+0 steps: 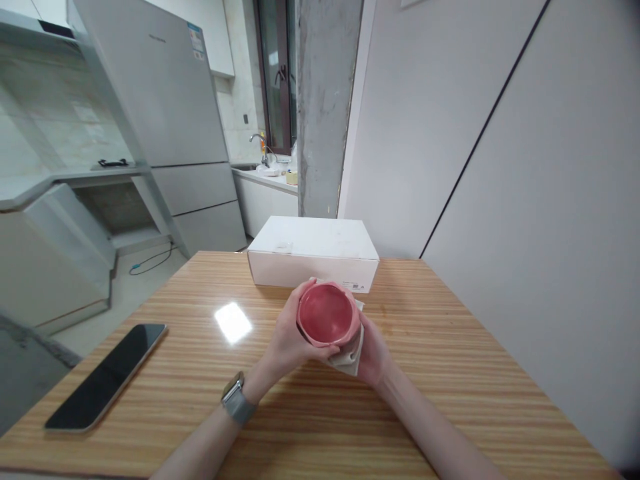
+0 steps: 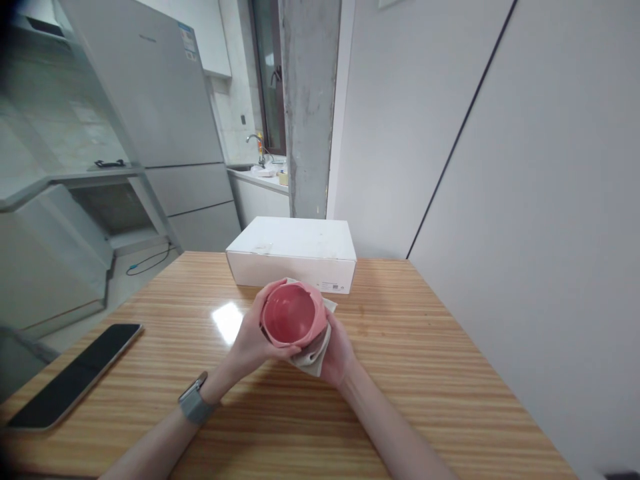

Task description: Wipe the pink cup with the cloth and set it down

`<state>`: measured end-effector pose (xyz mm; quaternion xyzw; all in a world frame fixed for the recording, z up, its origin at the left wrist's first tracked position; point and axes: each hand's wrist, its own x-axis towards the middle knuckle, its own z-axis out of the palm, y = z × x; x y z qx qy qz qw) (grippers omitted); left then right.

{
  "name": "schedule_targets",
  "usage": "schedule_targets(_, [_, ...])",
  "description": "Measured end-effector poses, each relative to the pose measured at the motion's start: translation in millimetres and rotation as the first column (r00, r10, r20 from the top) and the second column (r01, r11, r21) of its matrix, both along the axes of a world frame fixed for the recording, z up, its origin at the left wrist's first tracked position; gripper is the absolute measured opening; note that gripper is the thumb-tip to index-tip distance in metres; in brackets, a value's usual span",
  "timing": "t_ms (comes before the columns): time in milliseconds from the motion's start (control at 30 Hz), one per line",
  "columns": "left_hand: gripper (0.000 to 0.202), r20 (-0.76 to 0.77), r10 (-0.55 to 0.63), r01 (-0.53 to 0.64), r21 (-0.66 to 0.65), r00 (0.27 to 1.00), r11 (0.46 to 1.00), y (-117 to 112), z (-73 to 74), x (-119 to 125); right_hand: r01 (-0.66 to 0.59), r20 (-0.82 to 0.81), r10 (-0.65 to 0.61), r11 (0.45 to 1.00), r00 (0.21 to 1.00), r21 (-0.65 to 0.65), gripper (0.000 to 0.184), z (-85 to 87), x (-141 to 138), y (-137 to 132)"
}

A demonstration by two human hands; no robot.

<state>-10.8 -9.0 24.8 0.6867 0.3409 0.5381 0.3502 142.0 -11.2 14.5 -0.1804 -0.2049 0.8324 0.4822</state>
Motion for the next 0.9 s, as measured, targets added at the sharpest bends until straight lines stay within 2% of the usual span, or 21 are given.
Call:
schedule_targets(67, [0.100, 0.019, 0.046, -0.046, -0.008, 0.999, 0.999, 1, 1.0, 0, -0.021, -0.006, 0.021, 1.000, 1.000, -0.001, 0.033, 3.3, -2, -1])
schedule_targets(133, [0.097, 0.055, 0.090, -0.088, -0.035, 0.994, 0.996, 0, 0.8, 3, 0.026, -0.009, -0.026, 1.000, 1.000, -0.004, 0.030, 5.8, -3, -1])
schedule_targets(233, [0.092, 0.115, 0.138, -0.124, -0.121, 0.984, 0.985, -1, -4.2, 12, 0.202, 0.026, -0.201, 0.977, 0.979, -0.068, 0.029, 7.1, -4, 0])
schedule_targets(300, [0.089, 0.161, 0.152, -0.123, -0.180, 0.975, 0.976, -2, -10.6, 19, 0.326, 0.085, -0.318, 0.939, 0.944, -0.109, 0.029, 5.0, -4, 1])
schedule_targets(367, [0.086, 0.207, 0.146, -0.097, -0.231, 0.967, 0.968, -2, -17.7, 24, 0.437, 0.143, -0.423, 0.896, 0.895, -0.079, 0.028, -0.5, -3, 3])
schedule_targets(467, [0.077, 0.254, 0.102, -0.017, -0.317, 0.962, 0.948, 0, -26.4, 27, 0.583, 0.199, -0.590, 0.806, 0.782, 0.099, 0.028, -13.5, 1, 9])
schedule_targets(533, [0.067, 0.276, 0.066, 0.041, -0.367, 0.959, 0.929, 2, -29.6, 26, 0.632, 0.214, -0.662, 0.749, 0.718, 0.199, 0.030, -21.7, 5, 13])
schedule_targets(600, [0.057, 0.299, 0.031, 0.100, -0.412, 0.954, 0.906, 4, -30.7, 24, 0.648, 0.221, -0.692, 0.722, 0.688, 0.244, 0.030, -26.8, 8, 16])
schedule_targets(667, [0.052, 0.330, 0.008, 0.155, -0.464, 0.944, 0.872, 6, -30.0, 22, 0.651, 0.222, -0.702, 0.712, 0.677, 0.265, 0.029, -28.1, 9, 17])
schedule_targets(733, [0.050, 0.400, -0.016, 0.239, -0.515, 0.917, 0.823, 6, -27.9, 20, 0.639, 0.215, -0.688, 0.725, 0.693, 0.258, 0.027, -26.7, 9, 18])
schedule_targets(900, [0.055, 0.662, -0.069, 0.535, -0.535, 0.746, 0.654, 6, -21.7, 17, 0.613, 0.175, -0.644, 0.764, 0.744, 0.202, 0.023, -24.0, 4, 18])
